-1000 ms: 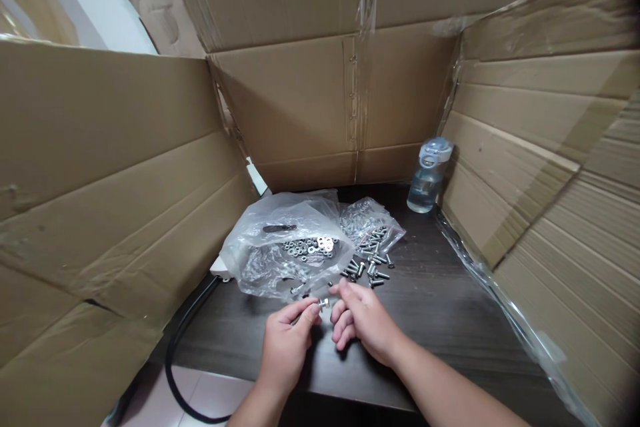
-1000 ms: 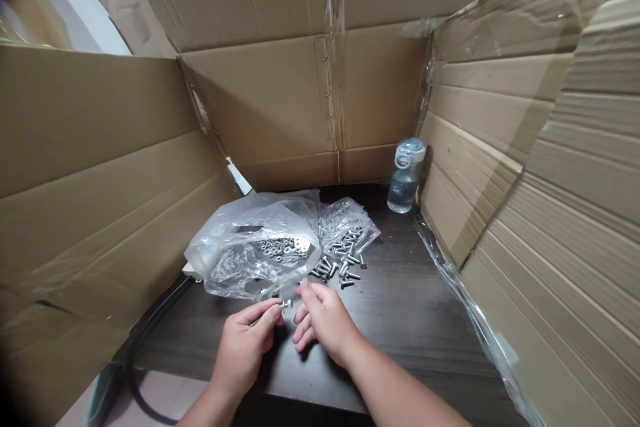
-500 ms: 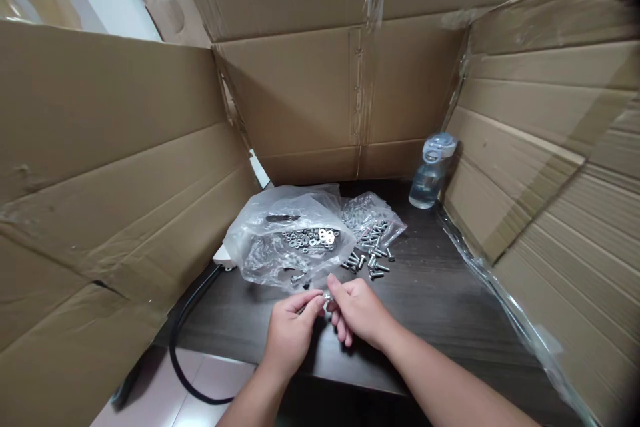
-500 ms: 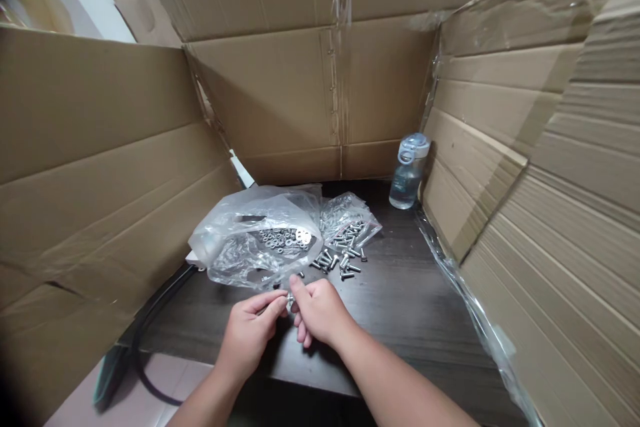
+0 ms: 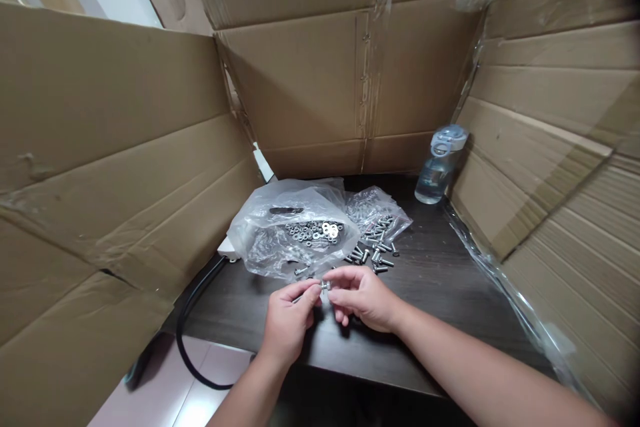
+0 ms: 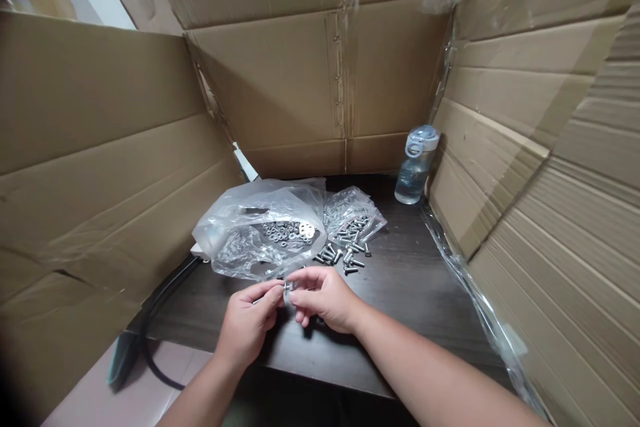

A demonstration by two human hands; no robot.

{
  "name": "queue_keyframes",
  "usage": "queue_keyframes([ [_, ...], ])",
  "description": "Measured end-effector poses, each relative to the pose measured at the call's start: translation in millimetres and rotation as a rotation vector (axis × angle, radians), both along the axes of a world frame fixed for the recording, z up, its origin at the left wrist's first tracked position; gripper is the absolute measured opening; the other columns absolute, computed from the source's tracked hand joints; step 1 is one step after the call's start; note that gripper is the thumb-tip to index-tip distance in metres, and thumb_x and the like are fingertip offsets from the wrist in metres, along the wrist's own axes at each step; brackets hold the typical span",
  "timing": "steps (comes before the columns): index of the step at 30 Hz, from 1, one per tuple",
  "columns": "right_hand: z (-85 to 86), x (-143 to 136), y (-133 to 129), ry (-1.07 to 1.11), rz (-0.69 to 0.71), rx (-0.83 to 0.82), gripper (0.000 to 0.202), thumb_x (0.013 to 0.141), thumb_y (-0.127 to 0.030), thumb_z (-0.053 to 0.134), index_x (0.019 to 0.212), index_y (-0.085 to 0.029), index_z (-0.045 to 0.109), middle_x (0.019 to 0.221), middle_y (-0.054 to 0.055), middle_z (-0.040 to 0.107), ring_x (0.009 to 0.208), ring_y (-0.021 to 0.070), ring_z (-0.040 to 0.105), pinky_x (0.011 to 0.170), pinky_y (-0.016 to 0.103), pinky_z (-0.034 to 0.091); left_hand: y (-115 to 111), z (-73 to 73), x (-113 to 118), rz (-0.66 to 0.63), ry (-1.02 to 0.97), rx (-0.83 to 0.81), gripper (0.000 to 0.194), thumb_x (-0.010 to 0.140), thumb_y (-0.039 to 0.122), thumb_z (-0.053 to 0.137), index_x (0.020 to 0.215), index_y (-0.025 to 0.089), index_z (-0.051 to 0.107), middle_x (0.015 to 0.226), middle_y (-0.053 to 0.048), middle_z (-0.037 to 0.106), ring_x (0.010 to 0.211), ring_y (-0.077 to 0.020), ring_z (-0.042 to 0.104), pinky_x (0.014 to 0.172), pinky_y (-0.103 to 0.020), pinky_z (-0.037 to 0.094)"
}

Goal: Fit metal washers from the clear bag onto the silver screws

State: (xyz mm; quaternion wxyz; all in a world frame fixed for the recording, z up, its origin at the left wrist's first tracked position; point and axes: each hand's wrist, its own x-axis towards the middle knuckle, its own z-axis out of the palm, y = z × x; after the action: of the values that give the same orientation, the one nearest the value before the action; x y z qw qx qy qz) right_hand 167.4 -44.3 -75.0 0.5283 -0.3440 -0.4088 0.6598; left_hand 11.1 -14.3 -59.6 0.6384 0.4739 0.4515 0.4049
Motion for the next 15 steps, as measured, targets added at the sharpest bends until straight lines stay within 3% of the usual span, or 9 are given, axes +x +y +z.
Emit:
queue_keyframes([
  [5,4.9,-4.1,-1.0,-0.111,-0.031,-0.001,0.041,0.071,-0.044,0.068,0.093,-0.011,0.06,0.058,0.0,0.059,0.04,0.0112,0.056,0.036,0.02,0.043,-1.2,0.8,2.3,-0.013,0.097,0.078,0.037,0.064,0.038,0.073,0.085,0.008,0.07,0.055,0.0,0.052,0.039,-0.0023,0.033,0.036,-0.016,0.022],
  [10,8.7,-11.0,2.8,-0.253,-0.025,-0.088,0.05,0.077,-0.062,0.051,0.07,-0.013,0.051,0.045,-0.001,0.053,0.031,0.0113,0.051,0.025,0.016,0.033,-2.9,2.9,4.4,0.024,0.109,0.089,0.038,0.064,0.038,0.073,0.086,0.008,0.07,0.057,-0.001,0.054,0.04,-0.0026,0.034,0.036,-0.017,0.024],
  [13,7.8,-10.7,5.2,-0.201,-0.033,-0.137,0.056,0.079,-0.068,0.04,0.078,-0.013,0.05,0.048,-0.001,0.054,0.032,0.0138,0.053,0.025,0.019,0.036,-2.9,2.9,5.1,0.071,0.079,0.073,0.039,0.063,0.038,0.074,0.087,0.008,0.07,0.057,-0.002,0.055,0.039,-0.0027,0.034,0.036,-0.017,0.023],
  [15,6.8,-8.0,3.8,-0.095,-0.059,-0.121,0.053,0.079,-0.065,0.045,0.091,-0.013,0.051,0.057,0.0,0.057,0.039,0.0148,0.058,0.031,0.023,0.043,-2.6,2.0,5.3,0.096,0.061,0.065,0.039,0.062,0.037,0.074,0.088,0.009,0.069,0.057,-0.002,0.055,0.039,-0.0028,0.034,0.036,-0.017,0.023],
])
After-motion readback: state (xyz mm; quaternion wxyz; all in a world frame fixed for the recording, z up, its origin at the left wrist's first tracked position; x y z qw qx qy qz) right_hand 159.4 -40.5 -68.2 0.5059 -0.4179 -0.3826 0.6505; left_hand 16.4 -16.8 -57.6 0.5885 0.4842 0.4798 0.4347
